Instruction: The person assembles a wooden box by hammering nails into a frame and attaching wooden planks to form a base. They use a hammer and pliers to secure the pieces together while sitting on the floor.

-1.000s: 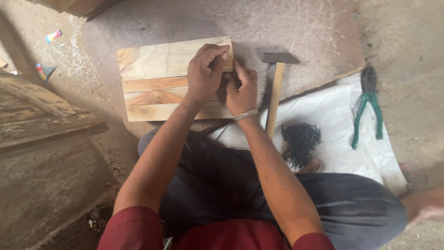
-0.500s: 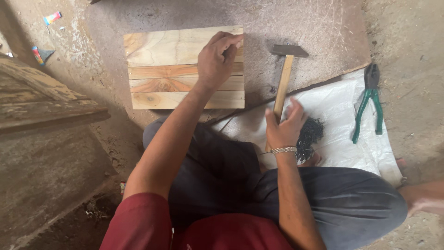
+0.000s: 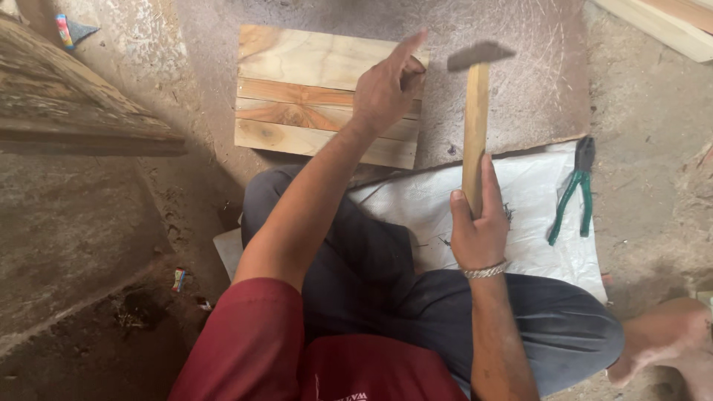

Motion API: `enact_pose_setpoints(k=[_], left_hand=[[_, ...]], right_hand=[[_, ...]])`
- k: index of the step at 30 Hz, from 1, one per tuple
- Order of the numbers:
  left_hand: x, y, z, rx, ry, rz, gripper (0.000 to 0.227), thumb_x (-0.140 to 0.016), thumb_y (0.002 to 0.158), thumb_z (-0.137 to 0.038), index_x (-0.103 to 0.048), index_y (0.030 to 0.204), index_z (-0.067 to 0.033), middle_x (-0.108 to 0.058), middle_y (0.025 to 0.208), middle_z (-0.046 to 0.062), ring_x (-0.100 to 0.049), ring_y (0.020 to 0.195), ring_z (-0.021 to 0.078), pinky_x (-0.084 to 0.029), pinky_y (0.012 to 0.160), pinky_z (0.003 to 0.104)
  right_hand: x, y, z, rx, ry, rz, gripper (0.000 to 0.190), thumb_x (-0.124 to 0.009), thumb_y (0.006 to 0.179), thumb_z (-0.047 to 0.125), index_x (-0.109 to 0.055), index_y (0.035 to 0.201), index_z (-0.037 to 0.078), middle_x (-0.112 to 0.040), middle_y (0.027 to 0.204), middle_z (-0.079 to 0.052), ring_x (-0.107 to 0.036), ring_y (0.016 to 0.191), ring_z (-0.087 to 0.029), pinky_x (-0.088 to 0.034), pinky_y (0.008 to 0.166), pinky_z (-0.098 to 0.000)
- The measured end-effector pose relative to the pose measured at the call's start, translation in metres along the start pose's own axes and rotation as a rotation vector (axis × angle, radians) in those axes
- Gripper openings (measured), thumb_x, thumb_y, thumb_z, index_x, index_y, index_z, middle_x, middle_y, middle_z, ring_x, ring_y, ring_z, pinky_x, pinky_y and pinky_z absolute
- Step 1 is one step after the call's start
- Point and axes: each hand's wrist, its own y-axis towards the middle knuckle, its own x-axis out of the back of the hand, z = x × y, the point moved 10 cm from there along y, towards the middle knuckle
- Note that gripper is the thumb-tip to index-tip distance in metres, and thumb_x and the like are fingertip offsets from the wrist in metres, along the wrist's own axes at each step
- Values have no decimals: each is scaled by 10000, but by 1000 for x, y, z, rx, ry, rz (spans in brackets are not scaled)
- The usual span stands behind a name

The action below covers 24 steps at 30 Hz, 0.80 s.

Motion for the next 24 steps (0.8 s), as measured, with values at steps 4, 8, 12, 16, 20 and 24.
enact_pose_setpoints(k=[4, 8, 12, 16, 20, 24], left_hand=[[-7, 7, 11, 32, 11, 22, 901, -738, 921, -124, -160, 1597, -270, -805, 1058, -62, -771, 866, 212, -597, 784, 381], [-13, 7, 18, 77, 20, 49, 918, -713, 934, -115, -114, 1615, -258, -809, 1038, -58, -779, 852, 222, -606, 766, 391], [-12, 4, 19, 65, -10, 35, 894, -723, 956, -148, -117, 1605, -257, -803, 1037, -57, -790, 833, 195, -594, 752, 353], [-5, 5, 11, 4, -47, -13, 921, -743, 936, -123, -123, 1607, -237, -805, 1026, -32, -784, 874, 220, -604, 792, 368], [0, 0, 12, 16, -95, -28, 951, -685, 908, -52, -70, 1619, -195, -776, 1119, -16, -778, 884, 217, -623, 774, 353], [4, 0, 12, 2, -82, -78, 954, -680, 838, -10, -131, 1598, -188, -705, 1125, 33, -747, 843, 258, -604, 739, 392]], right_hand=[[-8, 10, -3, -210, 98, 109, 589, -596, 1042, 179, -409, 1576, 18, -580, 1471, -303, -620, 1320, -422, -509, 1085, -428], [-21, 11, -22, -459, 11, 299, 607, -617, 966, 187, -479, 1539, 43, -642, 1363, -253, -651, 1211, -386, -524, 1006, -430], [5, 23, 0, -249, 97, 116, 535, -592, 1039, 180, -472, 1530, 3, -595, 1461, -271, -637, 1328, -373, -548, 1074, -397], [9, 29, 11, -169, 79, 78, 521, -590, 1081, 173, -460, 1559, 13, -579, 1498, -266, -602, 1385, -382, -524, 1134, -417], [-14, 27, -21, -549, 22, 353, 588, -608, 969, 192, -482, 1536, 104, -596, 1435, -203, -655, 1223, -341, -542, 999, -399], [17, 46, -11, -480, -15, 340, 571, -634, 969, 170, -508, 1514, 58, -620, 1402, -223, -647, 1233, -337, -539, 994, -395]])
